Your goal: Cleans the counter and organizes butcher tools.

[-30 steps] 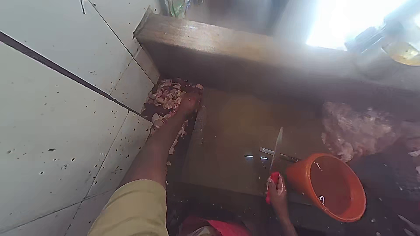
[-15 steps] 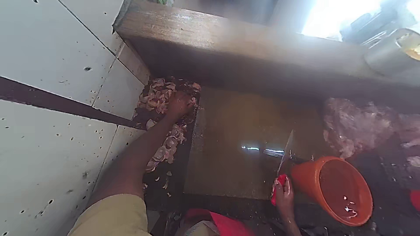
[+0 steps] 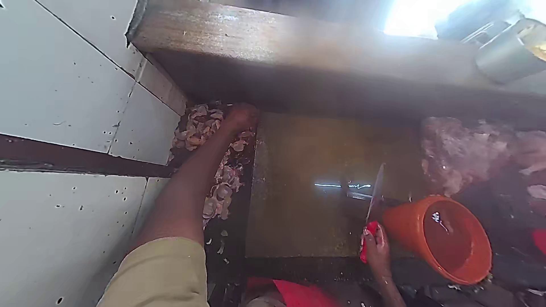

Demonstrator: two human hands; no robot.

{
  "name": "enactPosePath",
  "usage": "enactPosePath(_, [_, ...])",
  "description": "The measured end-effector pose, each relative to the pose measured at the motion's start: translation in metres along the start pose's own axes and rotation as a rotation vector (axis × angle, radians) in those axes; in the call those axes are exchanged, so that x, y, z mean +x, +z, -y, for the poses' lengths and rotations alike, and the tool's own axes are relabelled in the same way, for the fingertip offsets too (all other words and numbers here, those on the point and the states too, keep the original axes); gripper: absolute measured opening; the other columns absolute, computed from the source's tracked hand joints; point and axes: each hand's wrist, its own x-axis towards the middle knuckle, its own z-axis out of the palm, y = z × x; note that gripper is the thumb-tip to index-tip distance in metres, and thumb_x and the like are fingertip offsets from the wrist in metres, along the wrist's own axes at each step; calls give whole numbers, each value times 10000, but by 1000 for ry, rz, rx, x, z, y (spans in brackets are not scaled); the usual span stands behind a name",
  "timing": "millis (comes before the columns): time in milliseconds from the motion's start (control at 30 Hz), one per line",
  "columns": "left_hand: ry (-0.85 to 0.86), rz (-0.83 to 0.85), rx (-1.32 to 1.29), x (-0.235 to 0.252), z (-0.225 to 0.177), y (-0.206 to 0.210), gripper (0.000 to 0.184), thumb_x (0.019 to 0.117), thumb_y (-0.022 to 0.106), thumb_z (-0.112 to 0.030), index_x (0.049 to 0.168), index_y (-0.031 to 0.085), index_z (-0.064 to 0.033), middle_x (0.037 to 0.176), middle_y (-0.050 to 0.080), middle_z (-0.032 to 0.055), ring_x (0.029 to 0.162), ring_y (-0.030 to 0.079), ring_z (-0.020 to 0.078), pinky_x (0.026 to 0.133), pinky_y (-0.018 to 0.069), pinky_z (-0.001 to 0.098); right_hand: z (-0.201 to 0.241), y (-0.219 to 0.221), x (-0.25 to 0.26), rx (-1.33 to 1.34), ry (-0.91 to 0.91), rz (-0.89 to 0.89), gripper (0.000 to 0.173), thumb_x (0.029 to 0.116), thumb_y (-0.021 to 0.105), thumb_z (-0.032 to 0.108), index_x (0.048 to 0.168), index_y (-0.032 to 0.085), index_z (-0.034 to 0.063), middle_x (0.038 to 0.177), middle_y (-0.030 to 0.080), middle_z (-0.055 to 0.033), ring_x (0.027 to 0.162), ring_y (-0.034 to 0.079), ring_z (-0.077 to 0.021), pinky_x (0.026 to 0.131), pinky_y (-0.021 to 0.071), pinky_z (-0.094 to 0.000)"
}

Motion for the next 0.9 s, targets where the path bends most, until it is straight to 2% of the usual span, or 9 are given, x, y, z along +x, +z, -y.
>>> enactPosePath(100, [-50, 2, 57, 3, 12, 13, 346, 957, 679, -342, 1238, 698, -140, 1313, 649, 143, 1294, 565, 369, 1090, 427, 622, 1, 1, 1, 9, 22, -10, 586, 947, 555, 261, 1413, 453, -78, 1019, 633, -117, 701, 589, -29, 640, 543, -233])
enactPosePath(167, [-27, -39, 99, -3, 20, 19, 324, 971, 661, -370, 1188, 716, -136, 1287, 661, 142, 1291, 566, 364, 1099, 422, 603, -1, 0, -1, 13, 21, -8, 596, 951, 554, 253, 1425, 444, -92, 1091, 636, -160, 770, 604, -54, 701, 550, -253])
enactPosePath(367, [-13, 15, 181, -13, 37, 14, 291, 979, 653, -356, 1086, 740, -99, 1166, 692, 174, 1208, 603, 400, 1072, 387, 682, 0, 0, -1, -13, 36, -11, 625, 944, 555, 285, 1432, 440, -88, 1109, 634, -161, 812, 604, -53, 730, 545, -257])
enactPosePath(433, [-3, 3, 178, -15, 38, 14, 255, 968, 669, -331, 1055, 751, -106, 1135, 705, 164, 1184, 620, 390, 1064, 411, 658, -2, 0, -1, 0, 40, -18, 622, 938, 561, 278, 1428, 442, -86, 1063, 633, -131, 765, 595, -25, 687, 540, -229])
enactPosePath(500, [1, -1, 158, -17, 39, 13, 256, 967, 674, -312, 1063, 746, -87, 1137, 700, 181, 1178, 623, 399, 1047, 448, 633, -3, -1, -1, -5, 27, -10, 619, 938, 559, 287, 1419, 450, -88, 1063, 632, -136, 772, 592, -32, 701, 539, -234])
enactPosePath(700, [-17, -26, 141, -20, 34, 12, 293, 992, 647, -338, 1083, 736, -74, 1162, 694, 191, 1202, 613, 401, 1057, 445, 629, -4, -3, 0, 25, 25, 20, 635, 937, 569, 275, 1438, 438, -92, 1147, 641, -159, 864, 610, -18, 763, 537, -209])
enactPosePath(800, [-53, -6, 122, -23, 20, 7, 286, 1012, 625, -320, 1112, 734, -75, 1194, 686, 200, 1226, 598, 408, 1072, 427, 644, 0, -6, 0, 28, 77, 55, 612, 949, 575, 257, 1456, 437, -55, 1131, 644, -161, 799, 616, -68, 685, 548, -266])
enactPosePath(833, [-59, -4, 119, -25, 14, 5, 277, 1012, 627, -302, 1123, 736, -73, 1195, 685, 207, 1223, 598, 415, 1071, 424, 651, -1, -8, 1, 16, 85, 71, 608, 950, 585, 259, 1460, 442, -38, 1163, 645, -168, 838, 638, -96, 714, 563, -289])
enactPosePath(900, [-69, -8, 127, -29, 6, 4, 278, 1016, 622, -300, 1150, 732, -82, 1203, 688, 205, 1216, 609, 417, 1063, 430, 663, -2, -10, 4, -31, 63, 131, 635, 945, 615, 265, 1481, 444, -30, 1290, 630, -213, 1052, 663, -187, 896, 565, -366])
